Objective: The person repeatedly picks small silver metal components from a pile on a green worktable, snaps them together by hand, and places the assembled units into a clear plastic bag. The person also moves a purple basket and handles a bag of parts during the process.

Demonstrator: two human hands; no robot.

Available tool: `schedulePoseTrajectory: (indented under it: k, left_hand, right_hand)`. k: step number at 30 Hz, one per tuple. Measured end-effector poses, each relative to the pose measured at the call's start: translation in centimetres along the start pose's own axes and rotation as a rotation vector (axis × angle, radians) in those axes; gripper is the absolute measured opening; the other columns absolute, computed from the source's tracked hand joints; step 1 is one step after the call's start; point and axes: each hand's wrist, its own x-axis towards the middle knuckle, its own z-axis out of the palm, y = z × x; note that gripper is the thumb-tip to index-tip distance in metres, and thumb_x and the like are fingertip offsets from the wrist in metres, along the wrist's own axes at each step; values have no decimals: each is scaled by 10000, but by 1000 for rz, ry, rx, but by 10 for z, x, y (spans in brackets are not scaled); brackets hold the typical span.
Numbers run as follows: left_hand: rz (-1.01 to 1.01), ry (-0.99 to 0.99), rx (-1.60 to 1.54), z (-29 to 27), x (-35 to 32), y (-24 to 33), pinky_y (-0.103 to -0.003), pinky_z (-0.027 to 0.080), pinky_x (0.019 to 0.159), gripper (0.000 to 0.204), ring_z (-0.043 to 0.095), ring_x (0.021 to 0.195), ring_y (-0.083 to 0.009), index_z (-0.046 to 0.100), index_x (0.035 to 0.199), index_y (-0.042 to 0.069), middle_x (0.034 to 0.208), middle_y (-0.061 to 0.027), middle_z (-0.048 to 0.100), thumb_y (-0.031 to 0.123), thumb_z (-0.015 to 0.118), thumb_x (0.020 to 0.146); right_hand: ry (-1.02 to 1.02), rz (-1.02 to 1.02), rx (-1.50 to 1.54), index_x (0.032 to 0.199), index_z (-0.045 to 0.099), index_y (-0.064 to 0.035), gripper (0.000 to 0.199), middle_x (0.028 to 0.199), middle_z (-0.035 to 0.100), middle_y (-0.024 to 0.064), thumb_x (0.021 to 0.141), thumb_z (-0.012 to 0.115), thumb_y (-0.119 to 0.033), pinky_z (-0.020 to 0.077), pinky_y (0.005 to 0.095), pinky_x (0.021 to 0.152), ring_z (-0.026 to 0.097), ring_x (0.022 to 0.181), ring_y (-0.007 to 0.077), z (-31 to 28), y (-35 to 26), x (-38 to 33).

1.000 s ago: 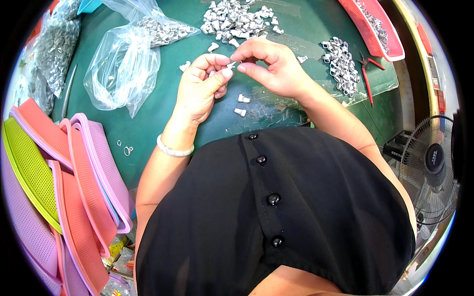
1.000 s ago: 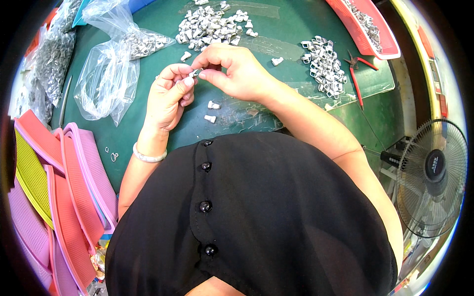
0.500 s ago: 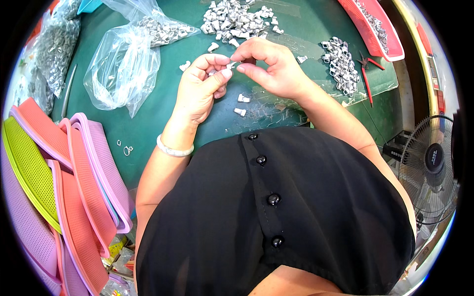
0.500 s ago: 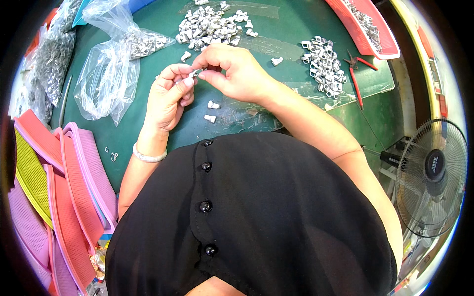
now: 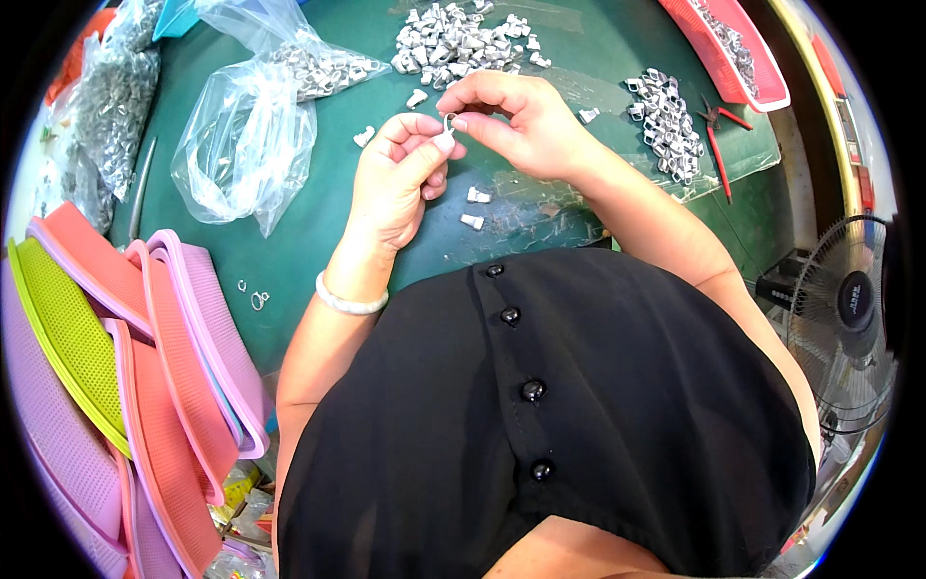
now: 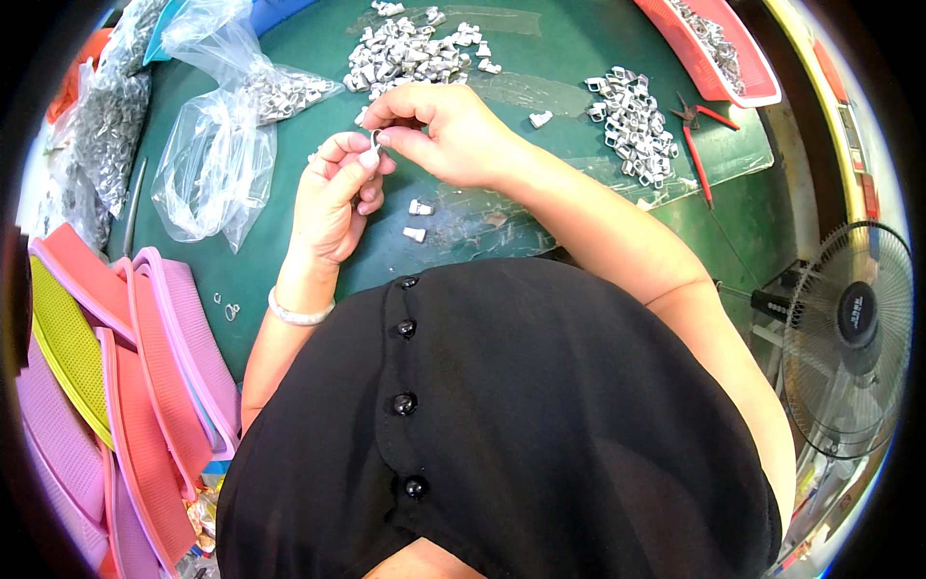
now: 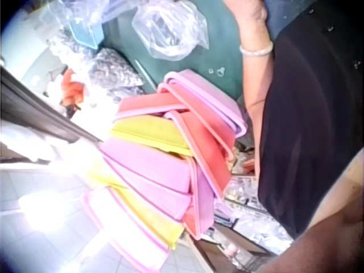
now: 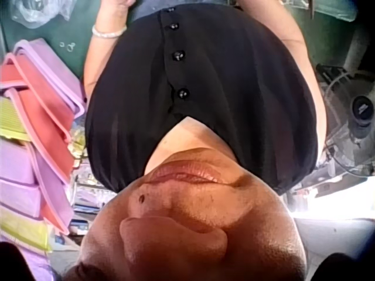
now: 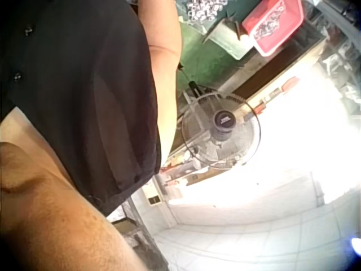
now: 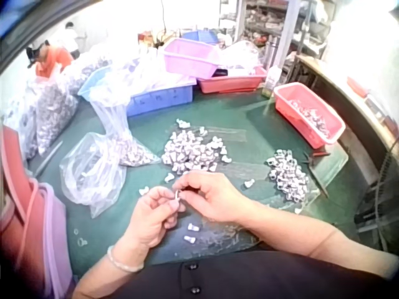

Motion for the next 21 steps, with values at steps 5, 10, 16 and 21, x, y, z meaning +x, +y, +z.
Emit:
schedulePoseTrajectory:
  k: [5, 10, 16, 21]
  left_hand:
    - [8, 25, -3, 0, 0, -2, -169, 336, 453, 163, 462, 539, -49, 513, 917, 65, 777, -86, 608, 47, 619, 795]
    - [19, 37, 8, -1, 0, -3, -169, 340, 461, 182, 467, 550, -46, 505, 929, 66, 779, -79, 607, 45, 623, 791]
    - [23, 41, 21, 0, 0, -4, -168, 339, 464, 188, 461, 553, -43, 504, 931, 63, 783, -63, 603, 44, 624, 789]
    - [10, 32, 16, 0, 0, -4, -168, 338, 467, 189, 454, 553, -42, 502, 934, 63, 786, -60, 602, 39, 620, 788]
  right_hand:
    - [-43, 46, 22, 902, 610, -25, 110, 856, 605, 53, 803, 563, -24, 459, 251, 704, 577, 782, 136, -3, -2, 3]
    - [-54, -69, -22, 917, 622, -29, 153, 889, 605, 66, 791, 543, 3, 453, 277, 754, 578, 850, 175, -5, 2, 5]
    - [-75, -80, -13, 934, 623, -29, 205, 912, 602, 77, 776, 515, 43, 448, 282, 771, 576, 870, 186, -5, 5, 5]
    - [-84, -70, 0, 938, 623, -30, 210, 911, 601, 75, 775, 513, 45, 442, 283, 776, 571, 871, 183, -4, 6, 6]
